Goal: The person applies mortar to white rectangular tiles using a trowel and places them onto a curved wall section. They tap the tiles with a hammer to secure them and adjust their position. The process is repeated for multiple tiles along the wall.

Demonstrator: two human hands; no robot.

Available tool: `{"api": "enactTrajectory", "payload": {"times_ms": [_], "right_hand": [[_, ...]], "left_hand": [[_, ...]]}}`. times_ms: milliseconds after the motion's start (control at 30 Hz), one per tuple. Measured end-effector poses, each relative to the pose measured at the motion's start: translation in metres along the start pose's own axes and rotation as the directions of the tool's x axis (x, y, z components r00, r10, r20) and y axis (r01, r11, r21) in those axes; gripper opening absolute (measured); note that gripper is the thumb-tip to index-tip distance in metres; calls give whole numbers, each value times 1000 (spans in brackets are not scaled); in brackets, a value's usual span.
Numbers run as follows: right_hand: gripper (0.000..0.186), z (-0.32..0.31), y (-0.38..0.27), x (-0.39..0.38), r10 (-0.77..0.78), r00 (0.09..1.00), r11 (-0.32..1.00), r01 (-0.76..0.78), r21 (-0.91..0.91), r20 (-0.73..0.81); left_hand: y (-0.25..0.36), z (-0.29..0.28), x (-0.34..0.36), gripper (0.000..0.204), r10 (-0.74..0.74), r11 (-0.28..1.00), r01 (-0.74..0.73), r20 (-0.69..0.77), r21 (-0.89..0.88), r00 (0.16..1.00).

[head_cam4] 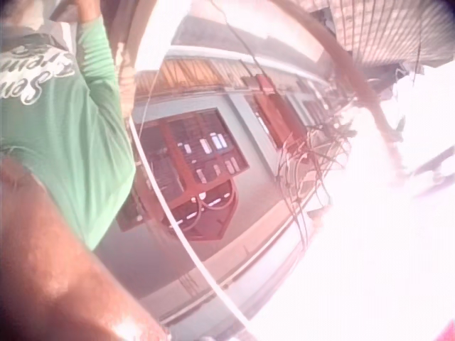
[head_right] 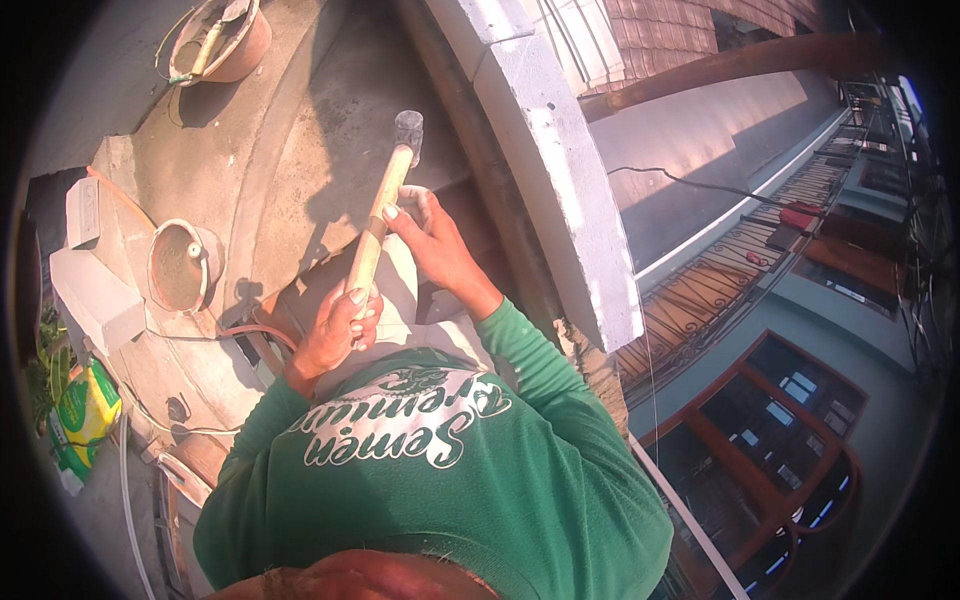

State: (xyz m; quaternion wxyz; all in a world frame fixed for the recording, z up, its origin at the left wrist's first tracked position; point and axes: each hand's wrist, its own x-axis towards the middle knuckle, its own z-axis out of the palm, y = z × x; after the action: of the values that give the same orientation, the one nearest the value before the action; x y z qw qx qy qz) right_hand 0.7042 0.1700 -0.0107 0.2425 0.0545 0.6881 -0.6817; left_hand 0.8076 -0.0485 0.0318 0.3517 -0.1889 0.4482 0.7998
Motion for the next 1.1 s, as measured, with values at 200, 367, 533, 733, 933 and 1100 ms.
{"api": "enactTrajectory", "payload": {"times_ms": [200,367,533,733,933,1100], "right_hand": [[38,-6,-31,-81,168,984,751,-84,655,-66],[30,-84,-77,-136,13,991,781,74,620,-133],[54,-153,-80,-180,-245,962,878,272,393,-119],[35,-203,-37,-206,-165,894,985,131,-108,-417],[47,-234,-33,-156,-127,917,961,19,-277,-378],[48,-251,-68,-61,-283,908,852,90,-516,-310]], "left_hand": [[-53,76,-51,42,91,901,-163,192,403,977],[-55,112,9,68,155,420,-675,685,607,712],[-76,170,104,68,202,-440,-627,751,643,629],[-81,214,224,84,288,-595,-475,723,649,628],[-66,209,264,90,361,-576,-391,652,718,667],[-75,213,264,96,410,-581,-290,581,760,703]]}}
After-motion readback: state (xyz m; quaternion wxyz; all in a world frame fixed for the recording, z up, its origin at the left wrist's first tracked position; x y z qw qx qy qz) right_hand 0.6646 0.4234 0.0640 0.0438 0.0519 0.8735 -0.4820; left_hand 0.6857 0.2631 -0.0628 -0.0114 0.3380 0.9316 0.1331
